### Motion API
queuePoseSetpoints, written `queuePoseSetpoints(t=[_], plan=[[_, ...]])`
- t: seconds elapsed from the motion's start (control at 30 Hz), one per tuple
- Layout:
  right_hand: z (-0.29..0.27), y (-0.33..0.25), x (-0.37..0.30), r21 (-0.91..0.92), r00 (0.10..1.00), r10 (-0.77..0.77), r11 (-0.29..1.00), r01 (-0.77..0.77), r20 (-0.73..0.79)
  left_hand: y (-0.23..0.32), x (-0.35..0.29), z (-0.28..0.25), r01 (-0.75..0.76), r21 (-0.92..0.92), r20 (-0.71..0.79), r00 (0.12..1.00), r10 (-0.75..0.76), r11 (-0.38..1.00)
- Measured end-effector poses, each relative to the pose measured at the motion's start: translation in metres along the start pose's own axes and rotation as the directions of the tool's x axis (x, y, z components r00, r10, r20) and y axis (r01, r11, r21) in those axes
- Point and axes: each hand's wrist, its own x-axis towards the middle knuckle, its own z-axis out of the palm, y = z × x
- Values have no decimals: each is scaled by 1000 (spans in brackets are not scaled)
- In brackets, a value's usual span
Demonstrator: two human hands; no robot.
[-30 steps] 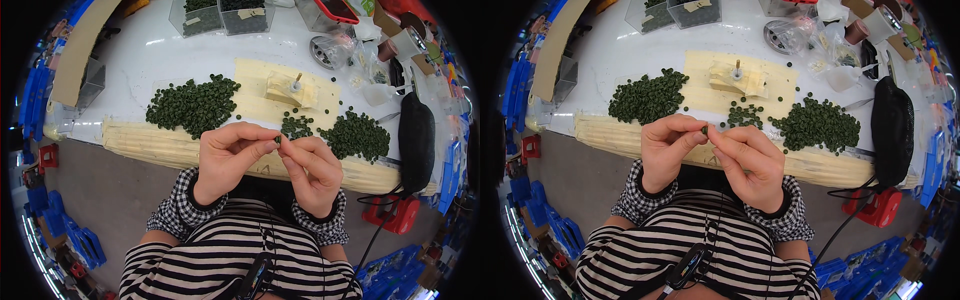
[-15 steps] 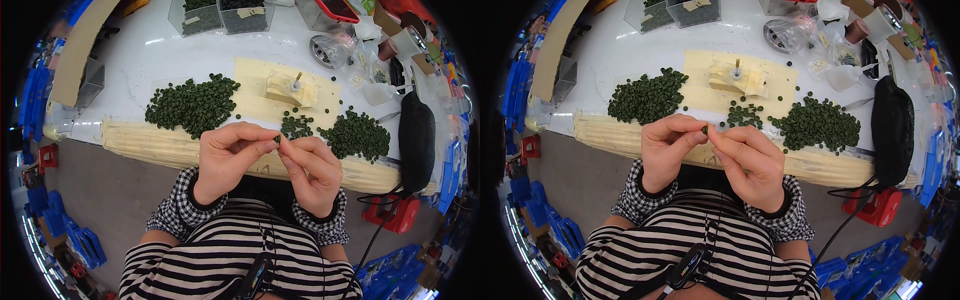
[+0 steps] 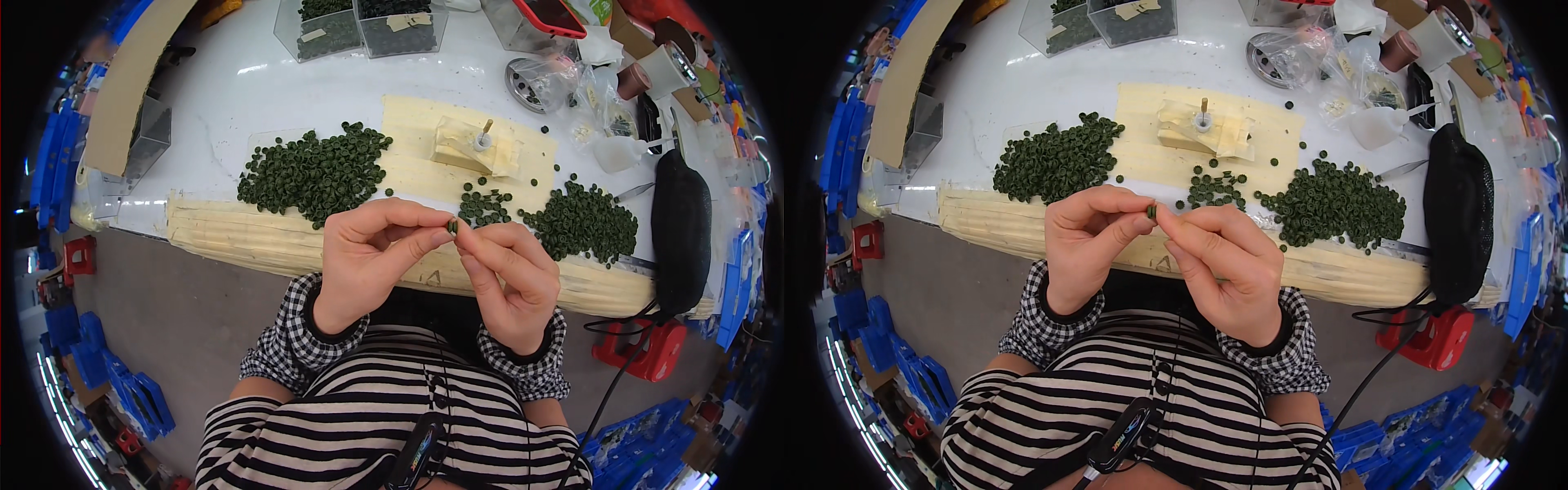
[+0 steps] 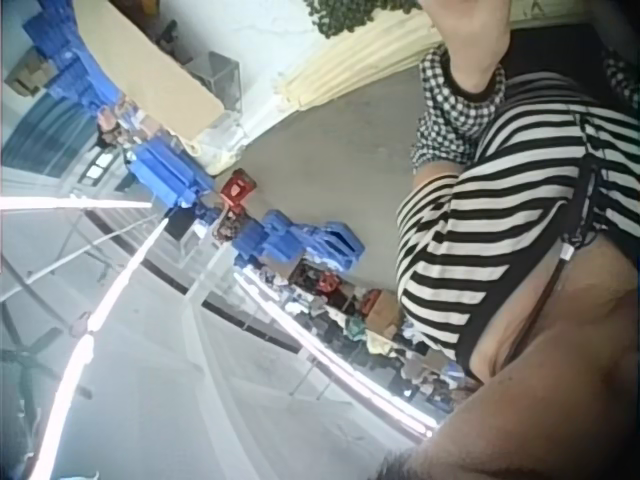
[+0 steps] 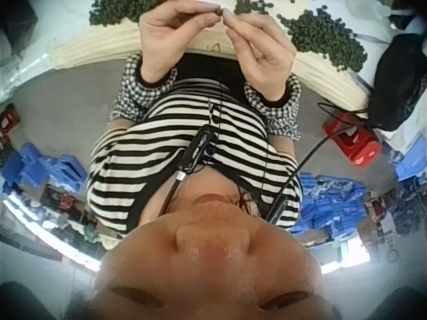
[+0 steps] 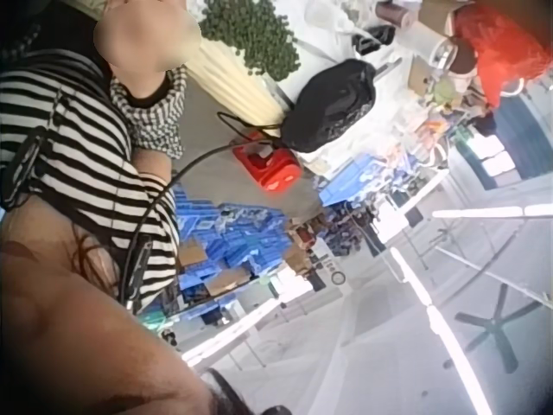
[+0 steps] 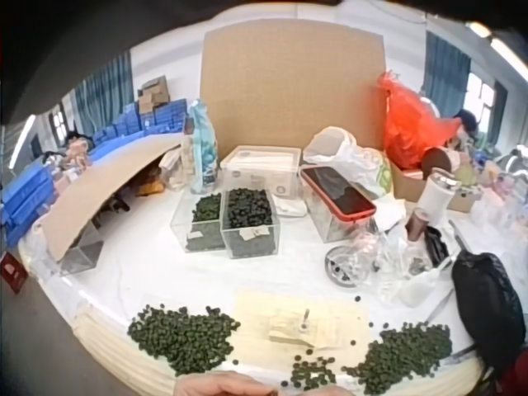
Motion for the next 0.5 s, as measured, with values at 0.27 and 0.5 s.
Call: queuePoseSetpoints(t=[0.27, 0.5], plan=[[0, 0, 0, -12, 1000, -7, 1000, 7, -9, 0, 1, 2, -29, 31, -4, 1000, 29, 999], [0, 1, 0, -7, 1000, -17, 1000, 17, -12, 0, 1, 1, -38, 38, -3, 999, 38, 999]])
